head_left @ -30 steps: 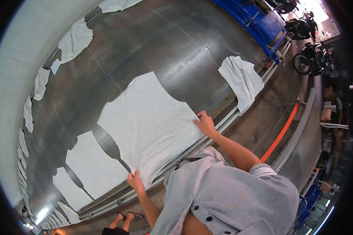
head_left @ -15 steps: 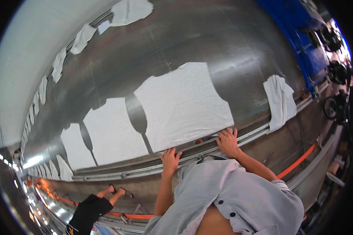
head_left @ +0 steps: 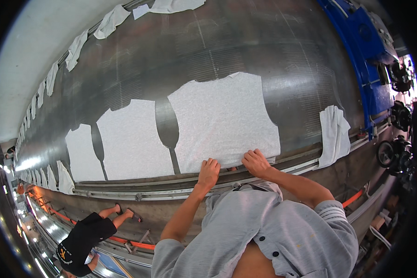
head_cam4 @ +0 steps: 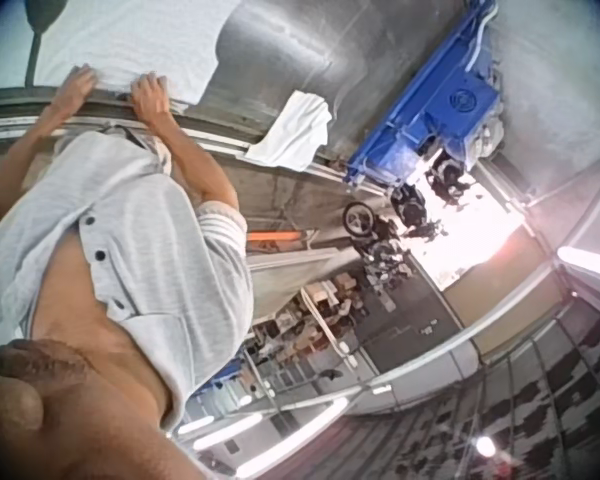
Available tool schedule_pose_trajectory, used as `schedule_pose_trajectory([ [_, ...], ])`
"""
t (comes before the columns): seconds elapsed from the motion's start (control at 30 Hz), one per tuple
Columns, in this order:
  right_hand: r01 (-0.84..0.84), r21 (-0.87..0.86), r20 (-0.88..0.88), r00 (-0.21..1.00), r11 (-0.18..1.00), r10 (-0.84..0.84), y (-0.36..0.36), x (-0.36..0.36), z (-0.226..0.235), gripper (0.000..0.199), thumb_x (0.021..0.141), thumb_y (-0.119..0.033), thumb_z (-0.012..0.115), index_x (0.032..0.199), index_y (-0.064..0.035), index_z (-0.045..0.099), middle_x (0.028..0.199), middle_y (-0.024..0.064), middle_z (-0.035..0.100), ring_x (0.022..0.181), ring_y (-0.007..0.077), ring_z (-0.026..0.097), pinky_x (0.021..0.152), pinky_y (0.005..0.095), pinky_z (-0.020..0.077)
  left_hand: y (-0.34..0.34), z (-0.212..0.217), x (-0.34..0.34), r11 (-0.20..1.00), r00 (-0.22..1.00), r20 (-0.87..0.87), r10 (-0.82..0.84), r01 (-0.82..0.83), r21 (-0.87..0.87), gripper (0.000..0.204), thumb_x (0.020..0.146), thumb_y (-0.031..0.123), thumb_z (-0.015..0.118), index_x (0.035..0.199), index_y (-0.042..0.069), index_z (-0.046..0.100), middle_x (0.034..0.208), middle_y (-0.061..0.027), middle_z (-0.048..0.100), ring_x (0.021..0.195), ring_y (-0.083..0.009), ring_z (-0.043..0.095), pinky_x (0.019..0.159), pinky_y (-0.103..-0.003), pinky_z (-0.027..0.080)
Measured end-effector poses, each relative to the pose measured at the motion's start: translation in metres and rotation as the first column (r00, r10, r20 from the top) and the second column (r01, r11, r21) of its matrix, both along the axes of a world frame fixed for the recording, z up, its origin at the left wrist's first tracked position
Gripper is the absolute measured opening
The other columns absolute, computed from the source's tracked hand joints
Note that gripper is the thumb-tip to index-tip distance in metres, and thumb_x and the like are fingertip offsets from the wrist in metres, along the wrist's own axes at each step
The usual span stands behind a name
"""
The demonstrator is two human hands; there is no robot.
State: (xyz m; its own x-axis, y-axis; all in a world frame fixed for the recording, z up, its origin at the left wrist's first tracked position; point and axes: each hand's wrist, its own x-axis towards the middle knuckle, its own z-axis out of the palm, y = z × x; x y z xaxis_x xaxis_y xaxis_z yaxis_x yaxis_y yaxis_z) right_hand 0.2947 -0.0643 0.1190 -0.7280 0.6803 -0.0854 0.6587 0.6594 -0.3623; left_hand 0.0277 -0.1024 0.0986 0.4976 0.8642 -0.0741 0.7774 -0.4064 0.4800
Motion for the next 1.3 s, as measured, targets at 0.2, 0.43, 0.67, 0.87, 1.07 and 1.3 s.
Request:
schedule_pose_trajectory([
  [0.2, 0.056, 0.031, -0.117, 0.992, 0.998, -0.052, -0.001, 0.007, 0.016, 0.007, 0.079, -0.011, 0.064, 0.080, -0.0096, 0.057, 0.087, 0.0075, 0.054, 0.089, 0.0248, 0.055, 0.082, 0.0391, 0.0424, 0.001, 0.021, -0.002, 0.999, 0.996, 0.092, -0.009, 0.012, -0.040, 0.004, 0.081, 0.006, 0.062, 0.079, 0.006, 0.059, 0.089, -0.0095, 0.053, 0.094, -0.0284, 0.051, 0.080, -0.041, 0.041],
  [0.43, 0.057, -0.016, -0.123, 0.991, 0.998, -0.059, -0.011, 0.012, 0.003, 0.011, 0.078, -0.012, 0.067, 0.076, -0.0105, 0.057, 0.084, 0.0067, 0.054, 0.087, 0.0243, 0.056, 0.079, 0.0389, 0.0414, -0.001, 0.003, 0.004, 0.999, 0.999, 0.041, -0.034, 0.035, -0.029, 0.005, 0.081, 0.009, 0.065, 0.081, 0.006, 0.062, 0.089, -0.0096, 0.055, 0.092, -0.0284, 0.053, 0.077, -0.041, 0.041],
  [0.67, 0.195, -0.112, -0.209, 0.954, 0.974, -0.215, 0.005, -0.005, 0.018, 0.016, 0.076, -0.013, 0.074, 0.088, -0.0083, 0.065, 0.090, 0.0067, 0.058, 0.089, 0.0260, 0.057, 0.077, 0.0408, 0.0414, 0.021, 0.015, 0.006, 0.997, 0.975, 0.207, 0.077, -0.082, 0.014, 0.018, 0.081, 0.017, 0.072, 0.093, 0.005, 0.066, 0.105, -0.0111, 0.061, 0.105, -0.0295, 0.056, 0.086, -0.043, 0.044],
  [0.87, 0.414, -0.060, -0.290, 0.864, 0.908, -0.413, 0.060, -0.025, 0.006, 0.020, 0.078, -0.008, 0.071, 0.097, -0.0060, 0.065, 0.097, 0.0095, 0.060, 0.092, 0.0290, 0.057, 0.078, 0.0423, 0.0420, 0.118, -0.003, 0.002, 0.849, 0.848, 0.154, 0.507, -0.522, 0.080, 0.054, 0.094, 0.027, 0.065, 0.140, 0.001, 0.051, 0.156, -0.0196, 0.036, 0.147, -0.0409, 0.028, 0.117, -0.063, 0.018],
  [1.07, 0.545, 0.006, -0.335, 0.791, 0.838, -0.512, 0.133, -0.033, 0.003, 0.022, 0.079, -0.003, 0.071, 0.101, -0.0045, 0.066, 0.101, 0.0100, 0.060, 0.095, 0.0290, 0.057, 0.080, 0.0413, 0.0427, 0.218, -0.017, -0.013, 0.848, 0.861, 0.082, 0.502, -0.508, 0.147, 0.047, 0.094, 0.026, 0.064, 0.133, 0.000, 0.055, 0.155, -0.0190, 0.038, 0.147, -0.0403, 0.026, 0.117, -0.064, 0.018],
  [1.3, 0.519, 0.110, -0.309, 0.829, 0.848, -0.467, 0.206, -0.058, -0.003, 0.034, 0.080, -0.002, 0.069, 0.114, -0.0057, 0.067, 0.111, 0.0108, 0.059, 0.104, 0.0281, 0.056, 0.083, 0.0412, 0.0432, 0.227, -0.018, 0.024, 0.963, 0.964, 0.087, 0.252, -0.259, 0.080, 0.052, 0.097, 0.027, 0.061, 0.141, 0.001, 0.049, 0.156, -0.0138, 0.037, 0.149, -0.0329, 0.026, 0.119, -0.064, 0.015],
])
